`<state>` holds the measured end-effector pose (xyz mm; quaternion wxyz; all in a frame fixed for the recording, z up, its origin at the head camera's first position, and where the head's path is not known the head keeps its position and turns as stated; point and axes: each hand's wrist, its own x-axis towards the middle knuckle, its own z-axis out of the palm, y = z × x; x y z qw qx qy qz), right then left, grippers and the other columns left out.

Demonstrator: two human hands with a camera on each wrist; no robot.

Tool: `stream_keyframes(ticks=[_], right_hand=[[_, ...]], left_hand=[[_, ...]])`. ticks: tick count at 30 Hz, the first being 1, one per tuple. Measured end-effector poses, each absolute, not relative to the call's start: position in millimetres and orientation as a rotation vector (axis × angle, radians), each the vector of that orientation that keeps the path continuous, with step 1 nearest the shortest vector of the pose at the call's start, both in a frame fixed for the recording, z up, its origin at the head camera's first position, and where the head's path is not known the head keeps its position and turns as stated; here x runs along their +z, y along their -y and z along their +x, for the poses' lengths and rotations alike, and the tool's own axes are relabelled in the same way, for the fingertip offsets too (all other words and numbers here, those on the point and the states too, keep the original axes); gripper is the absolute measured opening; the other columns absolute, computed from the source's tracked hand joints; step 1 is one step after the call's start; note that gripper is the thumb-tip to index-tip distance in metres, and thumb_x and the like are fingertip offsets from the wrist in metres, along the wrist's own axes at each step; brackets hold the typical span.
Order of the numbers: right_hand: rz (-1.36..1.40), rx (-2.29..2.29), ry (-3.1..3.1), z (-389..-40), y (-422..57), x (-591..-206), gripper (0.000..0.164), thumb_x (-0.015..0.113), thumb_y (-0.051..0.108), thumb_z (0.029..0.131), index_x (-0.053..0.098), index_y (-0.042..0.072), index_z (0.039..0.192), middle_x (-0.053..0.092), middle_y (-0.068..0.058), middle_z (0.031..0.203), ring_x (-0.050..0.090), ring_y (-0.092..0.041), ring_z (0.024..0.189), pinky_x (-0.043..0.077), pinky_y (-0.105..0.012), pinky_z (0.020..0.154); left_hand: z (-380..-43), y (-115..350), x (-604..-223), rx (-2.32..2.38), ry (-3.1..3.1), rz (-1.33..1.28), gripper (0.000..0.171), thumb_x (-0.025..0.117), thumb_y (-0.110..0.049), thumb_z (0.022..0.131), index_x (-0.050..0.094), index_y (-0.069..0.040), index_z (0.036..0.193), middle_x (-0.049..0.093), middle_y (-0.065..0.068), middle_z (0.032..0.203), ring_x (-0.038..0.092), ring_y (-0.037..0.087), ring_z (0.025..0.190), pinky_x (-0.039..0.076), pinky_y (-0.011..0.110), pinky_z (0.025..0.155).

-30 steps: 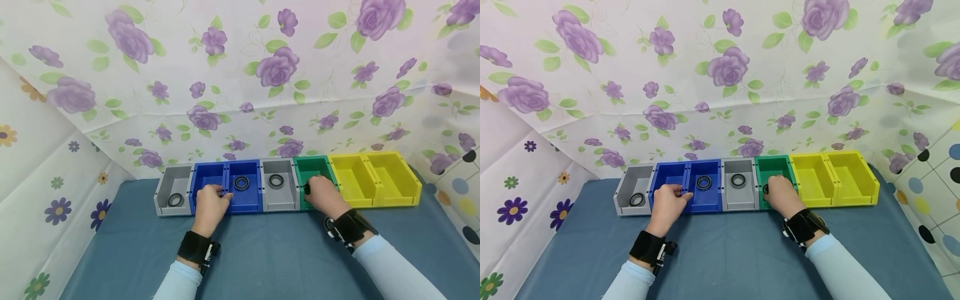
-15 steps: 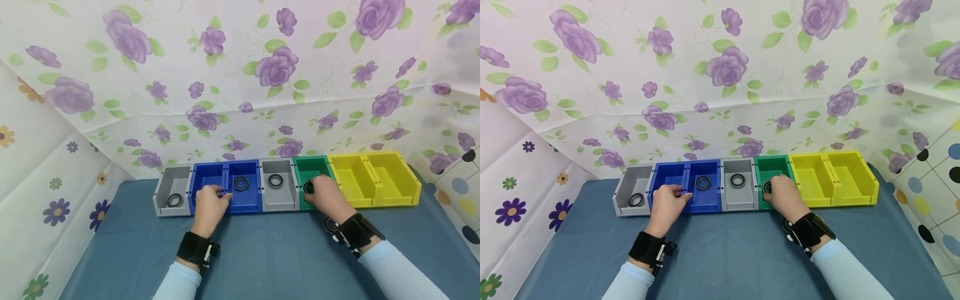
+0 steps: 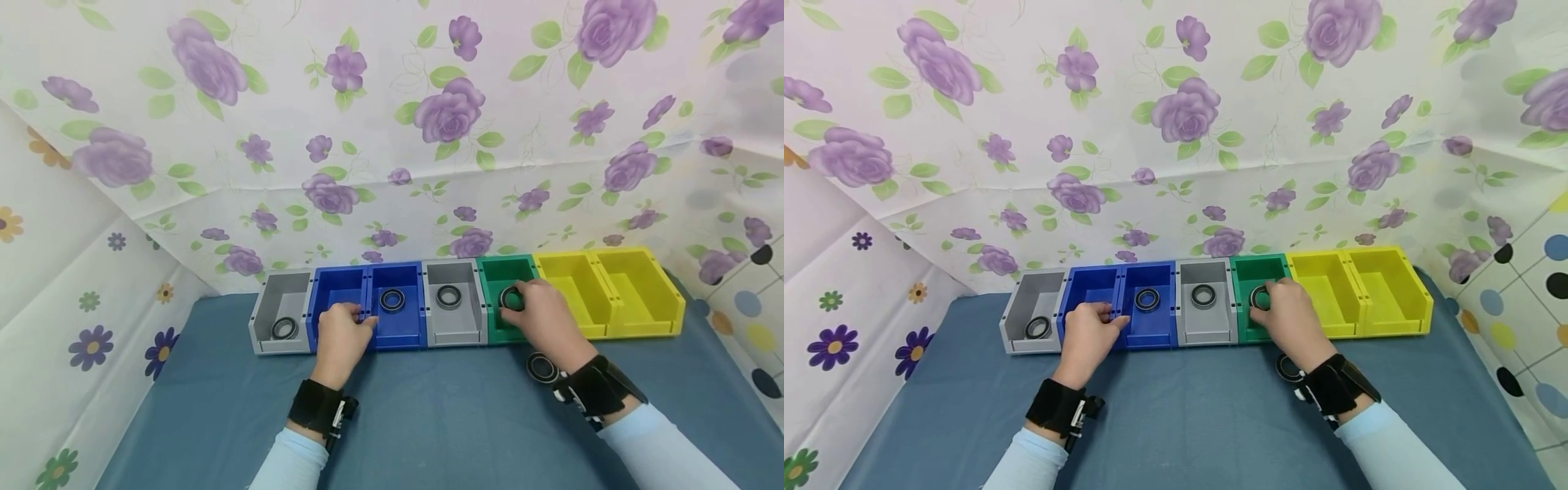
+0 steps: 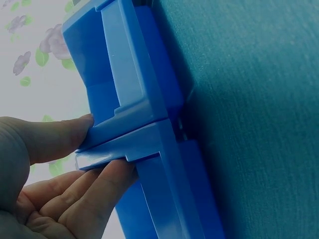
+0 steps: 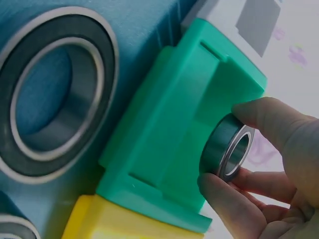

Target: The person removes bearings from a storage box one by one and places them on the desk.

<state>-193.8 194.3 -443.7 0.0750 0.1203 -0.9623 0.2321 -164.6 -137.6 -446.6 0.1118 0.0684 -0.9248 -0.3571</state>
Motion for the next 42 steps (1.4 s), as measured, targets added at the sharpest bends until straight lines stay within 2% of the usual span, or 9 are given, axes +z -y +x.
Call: stream_keyframes(ticks=[8, 16, 22, 27, 35, 42], right_hand=[[0.341, 0.711, 2.791, -184, -198, -434, 0.054, 0.075, 0.028, 0.078, 0.058, -0.006, 0.116, 0.056, -0.016, 0.095, 0.055, -0.026, 0.082, 0.051, -0.036, 0.064], [0.385, 0.715, 2.752, -170, -197, -429, 0.053, 0.076, 0.030, 0.076, 0.060, -0.002, 0.114, 0.058, -0.015, 0.094, 0.055, -0.025, 0.083, 0.050, -0.034, 0.060], [0.395, 0.719, 2.774, -159, -191, -426, 0.051, 0.077, 0.031, 0.074, 0.062, -0.001, 0.110, 0.059, -0.015, 0.096, 0.057, -0.026, 0.084, 0.051, -0.033, 0.060], [0.400, 0.737, 2.799, -152, -186, -427, 0.052, 0.078, 0.030, 0.072, 0.063, -0.001, 0.109, 0.058, -0.017, 0.099, 0.057, -0.027, 0.084, 0.051, -0.032, 0.060], [0.422, 0.728, 2.828, -144, -181, -436, 0.054, 0.079, 0.030, 0.070, 0.063, -0.002, 0.110, 0.059, -0.019, 0.103, 0.059, -0.028, 0.087, 0.051, -0.035, 0.065], [0.444, 0.702, 2.894, -138, -178, -444, 0.052, 0.080, 0.032, 0.066, 0.066, 0.002, 0.104, 0.061, -0.012, 0.099, 0.059, -0.024, 0.088, 0.050, -0.034, 0.066]], left_hand=[[-163, 138, -447, -1.050, 2.733, 0.221, 0.033, 0.074, -0.024, 0.080, 0.067, -0.001, 0.103, 0.065, 0.008, 0.090, 0.058, 0.010, 0.068, 0.047, 0.024, 0.055], [-164, 137, -446, -1.045, 2.730, 0.207, 0.030, 0.074, -0.023, 0.080, 0.068, -0.002, 0.100, 0.062, 0.004, 0.079, 0.055, 0.010, 0.060, 0.043, 0.024, 0.048], [-165, 137, -447, -1.035, 2.728, 0.196, 0.030, 0.074, -0.024, 0.080, 0.068, -0.002, 0.099, 0.060, 0.002, 0.074, 0.054, 0.010, 0.057, 0.042, 0.025, 0.046], [-165, 137, -446, -1.031, 2.722, 0.195, 0.030, 0.074, -0.023, 0.079, 0.068, -0.002, 0.099, 0.062, 0.004, 0.079, 0.055, 0.010, 0.059, 0.043, 0.024, 0.047], [-165, 138, -447, -1.037, 2.723, 0.185, 0.030, 0.073, -0.025, 0.080, 0.068, -0.002, 0.098, 0.059, 0.001, 0.073, 0.053, 0.010, 0.056, 0.040, 0.026, 0.044], [-164, 138, -446, -1.041, 2.726, 0.194, 0.030, 0.073, -0.025, 0.080, 0.068, -0.002, 0.099, 0.060, 0.002, 0.075, 0.054, 0.010, 0.058, 0.041, 0.026, 0.046]])
